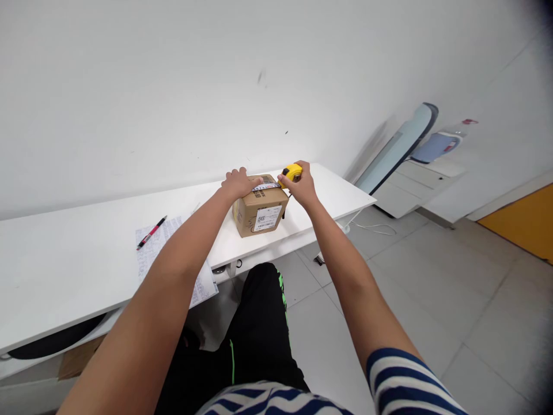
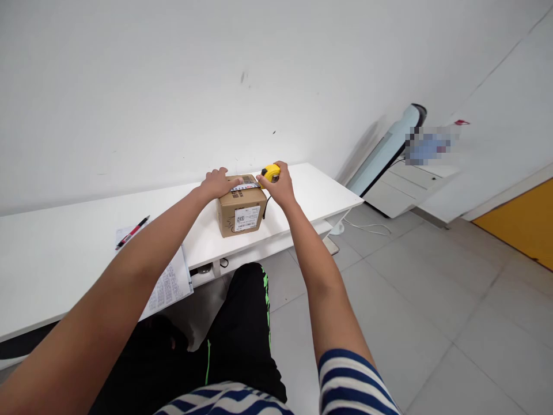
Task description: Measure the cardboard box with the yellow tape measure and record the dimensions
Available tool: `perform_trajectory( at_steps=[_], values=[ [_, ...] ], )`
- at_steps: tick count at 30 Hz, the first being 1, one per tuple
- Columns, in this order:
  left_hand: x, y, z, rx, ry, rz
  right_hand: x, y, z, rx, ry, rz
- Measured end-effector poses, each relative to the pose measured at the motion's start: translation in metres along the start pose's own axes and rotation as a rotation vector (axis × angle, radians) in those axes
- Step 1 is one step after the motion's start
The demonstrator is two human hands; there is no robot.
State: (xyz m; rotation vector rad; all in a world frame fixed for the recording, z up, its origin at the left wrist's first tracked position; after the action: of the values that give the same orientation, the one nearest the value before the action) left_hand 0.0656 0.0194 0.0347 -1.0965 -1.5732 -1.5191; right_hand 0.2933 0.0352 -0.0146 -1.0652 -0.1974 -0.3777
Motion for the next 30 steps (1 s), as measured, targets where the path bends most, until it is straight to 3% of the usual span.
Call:
perform_trajectory(
  at_steps=[5,10,13,16,20,25,30],
  values=[
    [-0.008,-0.010,0.002,0.019,0.160,-0.197,0.000,0.000,-0.002,-0.001,-0.002,-0.009],
    [-0.017,-0.028,-0.002,0.244,0.246,-0.531,0.000,0.002,0.000,-0.010,-0.011,-0.013],
    [-0.009,-0.026,-0.014,0.239,0.337,-0.395,0.000,0.000,0.000,-0.012,-0.017,-0.023],
    [0.002,-0.017,-0.021,0.164,0.273,-0.113,0.000,-0.004,-0.003,-0.012,-0.043,-0.024],
    [0.014,-0.011,-0.024,0.162,0.217,0.144,-0.002,-0.009,-0.012,-0.017,-0.026,-0.073],
    [0.020,-0.013,-0.026,0.142,0.154,0.351,-0.005,-0.012,-0.027,0.121,-0.070,-0.032],
    [0.026,-0.023,-0.038,0.141,0.216,0.342,0.003,-0.026,-0.044,0.207,-0.184,-0.037]
  ],
)
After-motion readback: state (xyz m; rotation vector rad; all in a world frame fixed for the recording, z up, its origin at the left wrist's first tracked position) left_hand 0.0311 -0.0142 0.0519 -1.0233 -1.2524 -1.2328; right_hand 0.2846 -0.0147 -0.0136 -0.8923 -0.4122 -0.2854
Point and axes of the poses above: each hand's wrist, its own z-axis towards the middle knuckle, its own x-axis out of the back of the hand, y = z × x, the point moved 3 cm from there along z, towards the middle knuckle, and after that the axes turned 7 degrees about -y, right-handed, at the moved point
